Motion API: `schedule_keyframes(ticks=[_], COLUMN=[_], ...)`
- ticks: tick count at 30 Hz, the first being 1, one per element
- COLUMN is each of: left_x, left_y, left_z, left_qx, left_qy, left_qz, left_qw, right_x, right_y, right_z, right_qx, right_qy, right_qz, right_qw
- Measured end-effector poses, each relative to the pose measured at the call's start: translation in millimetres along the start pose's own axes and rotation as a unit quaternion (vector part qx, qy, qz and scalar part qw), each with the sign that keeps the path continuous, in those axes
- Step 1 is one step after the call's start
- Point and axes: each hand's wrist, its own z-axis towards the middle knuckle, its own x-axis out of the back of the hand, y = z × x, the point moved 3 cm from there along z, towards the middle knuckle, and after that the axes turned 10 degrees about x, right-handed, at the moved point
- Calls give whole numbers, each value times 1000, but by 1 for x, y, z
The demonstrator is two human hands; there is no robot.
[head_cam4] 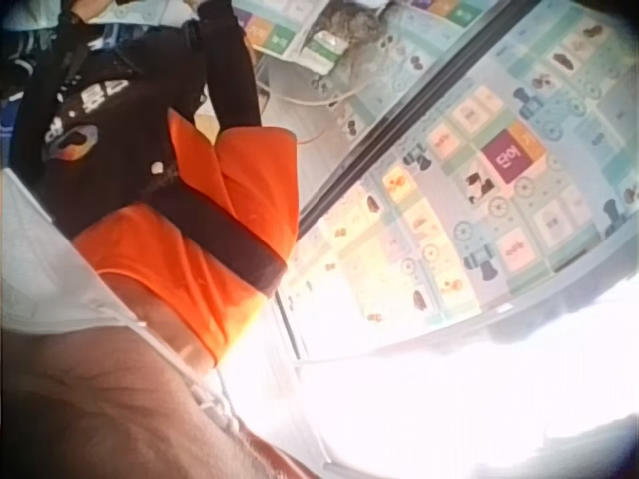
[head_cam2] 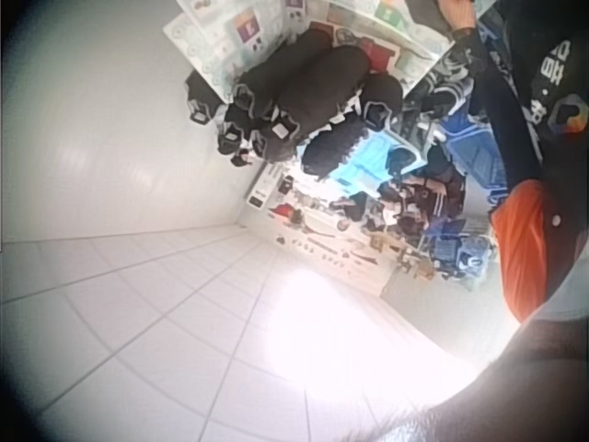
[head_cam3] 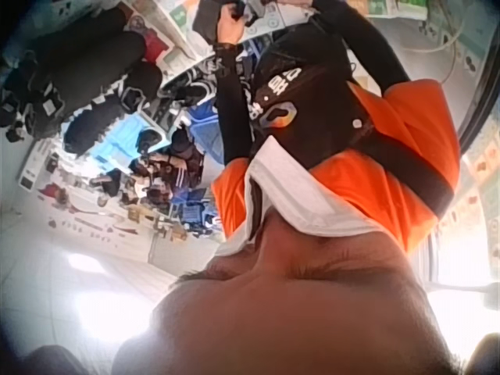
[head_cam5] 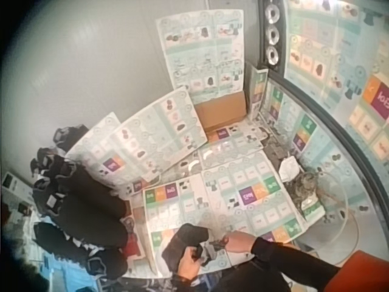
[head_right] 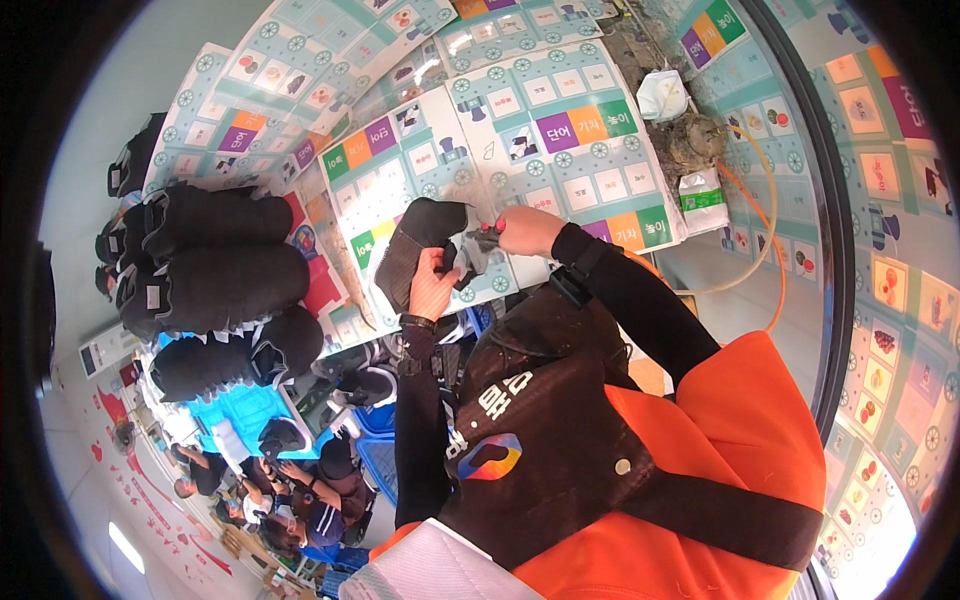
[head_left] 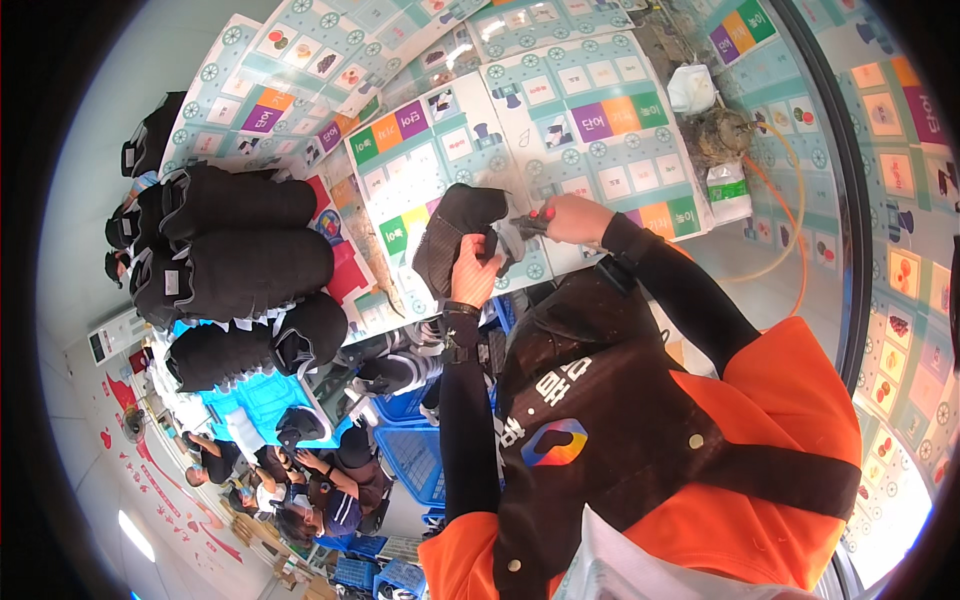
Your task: The person cleans the interior and exterior of several shoes using a brush and a handheld suction tool. The person picks up a shoe from a bin, uses the brush to scrub the outer surface and the inner lining, then applies the suction tool to the inside of the shoe before placing it into a different bin and repeating the process with another shoe.
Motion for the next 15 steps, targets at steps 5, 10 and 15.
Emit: schedule_keyframes(ticks=[5, 10, 15], left_x=[1, 1, 66], left_y=[4, 15, -9], left_z=[-2, -6, -17], left_qx=[9, 32, -28], left_qy=[2, -23, 177], left_qz=[-2, -53, -45], left_qw=[1000, 998, 983], right_x=[-2, 15, 28], right_y=[-2, -10, 33], right_z=[-3, -14, -17], right_qx=[-24, -89, -93], right_qy=[-89, -96, 56], right_qz=[12, 145, 150], right_qw=[996, 981, 983])
